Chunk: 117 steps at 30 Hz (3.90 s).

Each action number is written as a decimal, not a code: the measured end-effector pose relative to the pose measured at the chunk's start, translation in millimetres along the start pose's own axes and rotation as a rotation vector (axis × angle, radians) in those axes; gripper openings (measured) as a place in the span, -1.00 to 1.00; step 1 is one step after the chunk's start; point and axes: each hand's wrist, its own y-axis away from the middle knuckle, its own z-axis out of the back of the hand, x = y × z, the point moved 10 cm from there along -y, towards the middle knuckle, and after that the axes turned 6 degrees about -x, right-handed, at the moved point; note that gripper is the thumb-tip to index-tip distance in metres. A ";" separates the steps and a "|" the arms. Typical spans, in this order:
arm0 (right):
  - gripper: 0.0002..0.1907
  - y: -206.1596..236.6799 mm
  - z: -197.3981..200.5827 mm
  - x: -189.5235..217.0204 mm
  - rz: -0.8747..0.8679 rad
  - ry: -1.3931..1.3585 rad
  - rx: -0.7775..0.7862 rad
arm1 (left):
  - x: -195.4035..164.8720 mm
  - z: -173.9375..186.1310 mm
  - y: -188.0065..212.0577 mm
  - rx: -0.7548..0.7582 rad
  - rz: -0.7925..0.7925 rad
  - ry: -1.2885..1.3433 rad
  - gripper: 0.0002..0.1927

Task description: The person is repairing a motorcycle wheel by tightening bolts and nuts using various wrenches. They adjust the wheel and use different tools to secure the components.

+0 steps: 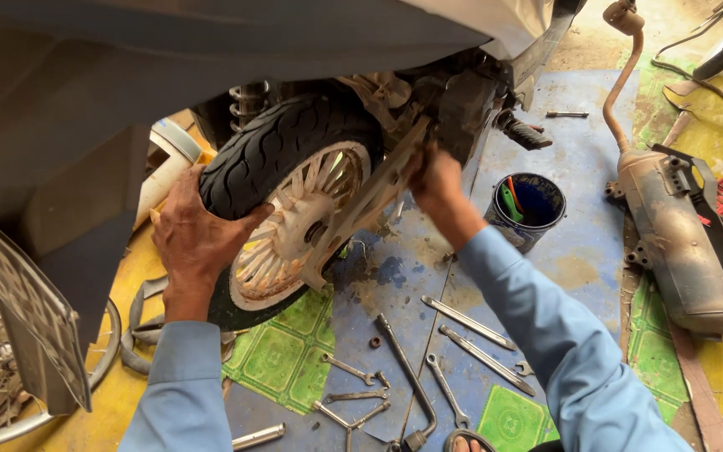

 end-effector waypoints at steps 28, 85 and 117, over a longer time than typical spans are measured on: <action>-0.68 -0.2 26.9 9.1 0.476 0.390 -0.037 | 1.7 -2.1 1.8 -0.008 -0.023 0.011 -0.09; -0.62 -3.2 38.2 0.0 0.438 0.433 -0.117 | 4.2 -1.1 1.7 -0.006 -0.030 0.017 -0.09; -0.62 5.0 34.1 5.6 0.162 0.253 -0.052 | 4.2 0.1 3.5 -0.025 -0.058 0.033 -0.11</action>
